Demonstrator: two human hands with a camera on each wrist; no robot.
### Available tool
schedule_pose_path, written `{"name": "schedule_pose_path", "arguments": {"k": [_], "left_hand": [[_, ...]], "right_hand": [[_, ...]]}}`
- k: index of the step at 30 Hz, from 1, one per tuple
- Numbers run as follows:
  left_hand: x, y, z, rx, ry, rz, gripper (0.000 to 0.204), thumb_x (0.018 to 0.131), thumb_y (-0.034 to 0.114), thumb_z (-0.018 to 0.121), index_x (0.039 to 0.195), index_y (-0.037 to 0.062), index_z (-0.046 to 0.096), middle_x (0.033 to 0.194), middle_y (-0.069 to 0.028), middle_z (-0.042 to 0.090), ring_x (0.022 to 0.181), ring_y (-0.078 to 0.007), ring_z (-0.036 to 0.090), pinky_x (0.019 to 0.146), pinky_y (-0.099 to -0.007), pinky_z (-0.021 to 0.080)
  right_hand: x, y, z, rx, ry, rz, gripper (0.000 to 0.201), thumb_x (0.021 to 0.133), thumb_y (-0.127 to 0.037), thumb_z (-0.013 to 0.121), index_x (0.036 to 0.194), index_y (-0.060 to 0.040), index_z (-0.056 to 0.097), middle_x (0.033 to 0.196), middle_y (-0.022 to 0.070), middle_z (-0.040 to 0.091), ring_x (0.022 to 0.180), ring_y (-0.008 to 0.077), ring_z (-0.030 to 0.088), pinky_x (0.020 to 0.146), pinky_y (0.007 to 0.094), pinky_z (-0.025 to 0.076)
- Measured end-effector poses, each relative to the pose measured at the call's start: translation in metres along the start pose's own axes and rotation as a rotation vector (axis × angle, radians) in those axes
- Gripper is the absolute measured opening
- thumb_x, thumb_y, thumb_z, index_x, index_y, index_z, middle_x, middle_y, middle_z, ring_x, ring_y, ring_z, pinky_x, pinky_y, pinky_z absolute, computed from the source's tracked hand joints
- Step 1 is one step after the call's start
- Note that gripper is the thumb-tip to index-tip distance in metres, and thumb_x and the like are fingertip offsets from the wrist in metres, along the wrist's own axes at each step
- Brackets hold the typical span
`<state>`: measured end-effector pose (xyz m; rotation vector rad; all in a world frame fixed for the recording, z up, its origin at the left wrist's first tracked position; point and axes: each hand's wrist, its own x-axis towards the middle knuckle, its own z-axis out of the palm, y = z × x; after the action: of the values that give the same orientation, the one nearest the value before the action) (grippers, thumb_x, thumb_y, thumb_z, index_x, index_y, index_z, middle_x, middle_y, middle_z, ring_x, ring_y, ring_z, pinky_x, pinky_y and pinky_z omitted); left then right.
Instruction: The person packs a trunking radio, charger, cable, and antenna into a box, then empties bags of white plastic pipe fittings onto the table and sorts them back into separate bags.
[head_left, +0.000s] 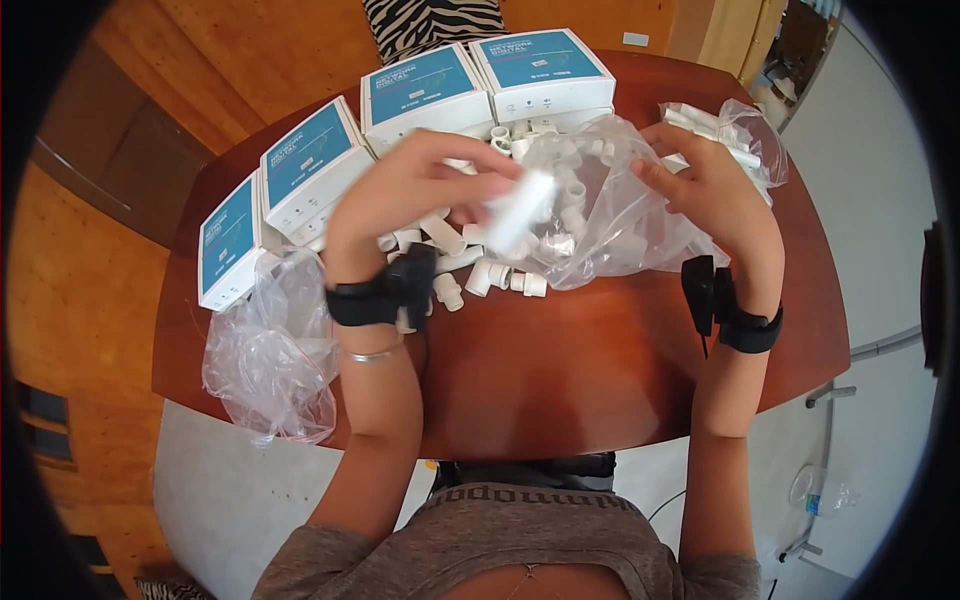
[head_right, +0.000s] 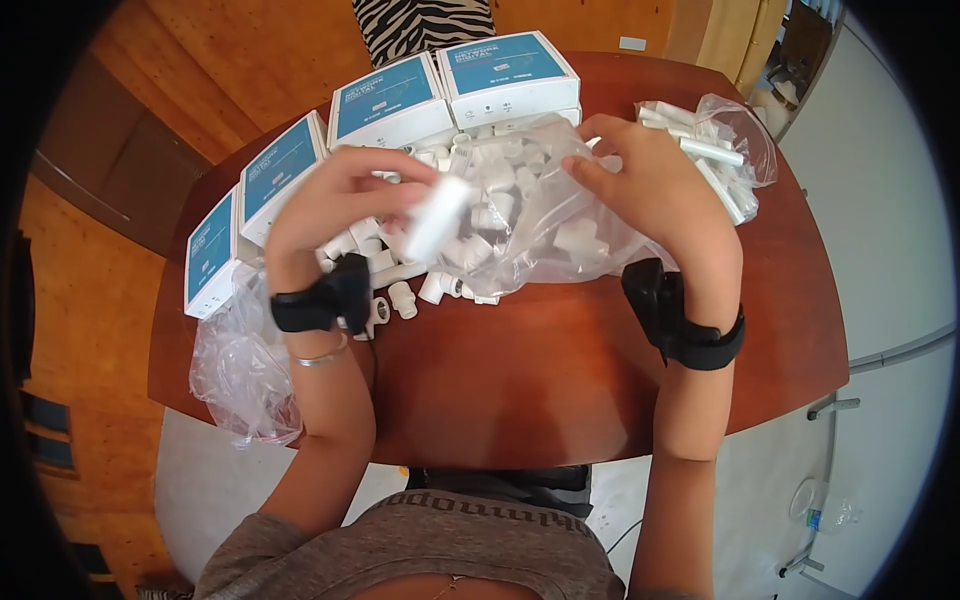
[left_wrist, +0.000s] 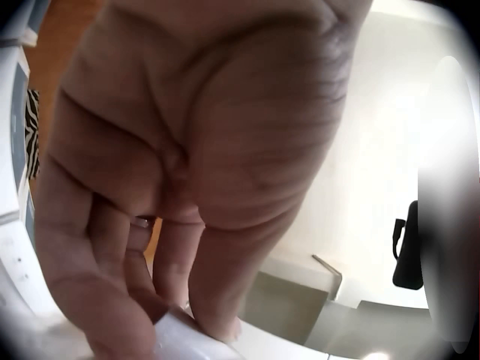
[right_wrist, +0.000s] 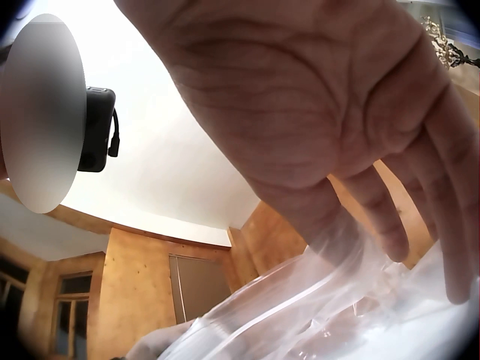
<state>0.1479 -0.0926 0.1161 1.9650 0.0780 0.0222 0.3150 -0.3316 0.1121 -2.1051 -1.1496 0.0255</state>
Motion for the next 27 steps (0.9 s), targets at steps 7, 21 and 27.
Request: {"name": "schedule_pose_path", "arguments": {"k": [7, 21, 27], "left_hand": [[0.06, -0.023, 0.088, 0.256, 0.339, 0.146, 0.017, 0.084, 0.007, 0.063, 0.094, -0.0066, 0.066, 0.074, -0.0112, 0.067, 0.058, -0.0146, 0.065, 0.054, -0.0251, 0.05], [0.06, -0.043, 0.06, 0.313, -0.26, 0.235, 0.038, 0.089, 0.017, 0.061, 0.125, 0.005, 0.054, 0.103, -0.0119, 0.067, 0.092, -0.0219, 0.064, 0.083, -0.0322, 0.048], [0.032, -0.029, 0.011, 0.0, -0.102, 0.22, 0.035, 0.09, 0.015, 0.061, 0.123, 0.0042, 0.056, 0.105, -0.0074, 0.066, 0.099, -0.0133, 0.06, 0.086, -0.029, 0.048]], "right_hand": [[-0.008, -0.017, -0.008, 0.066, -0.038, 0.1, 0.034, 0.083, -0.017, 0.065, 0.111, 0.0022, 0.059, 0.093, 0.014, 0.065, 0.064, 0.0185, 0.063, 0.06, 0.0315, 0.049], [-0.002, 0.012, -0.028, 0.015, -0.05, 0.225, 0.038, 0.079, -0.015, 0.069, 0.113, -0.0021, 0.06, 0.09, 0.0093, 0.064, 0.069, 0.0146, 0.062, 0.06, 0.0285, 0.05], [-0.002, 0.015, -0.036, -0.017, -0.059, 0.272, 0.042, 0.077, -0.015, 0.07, 0.116, -0.0044, 0.06, 0.095, 0.01, 0.063, 0.07, 0.0159, 0.062, 0.06, 0.029, 0.049]]}}
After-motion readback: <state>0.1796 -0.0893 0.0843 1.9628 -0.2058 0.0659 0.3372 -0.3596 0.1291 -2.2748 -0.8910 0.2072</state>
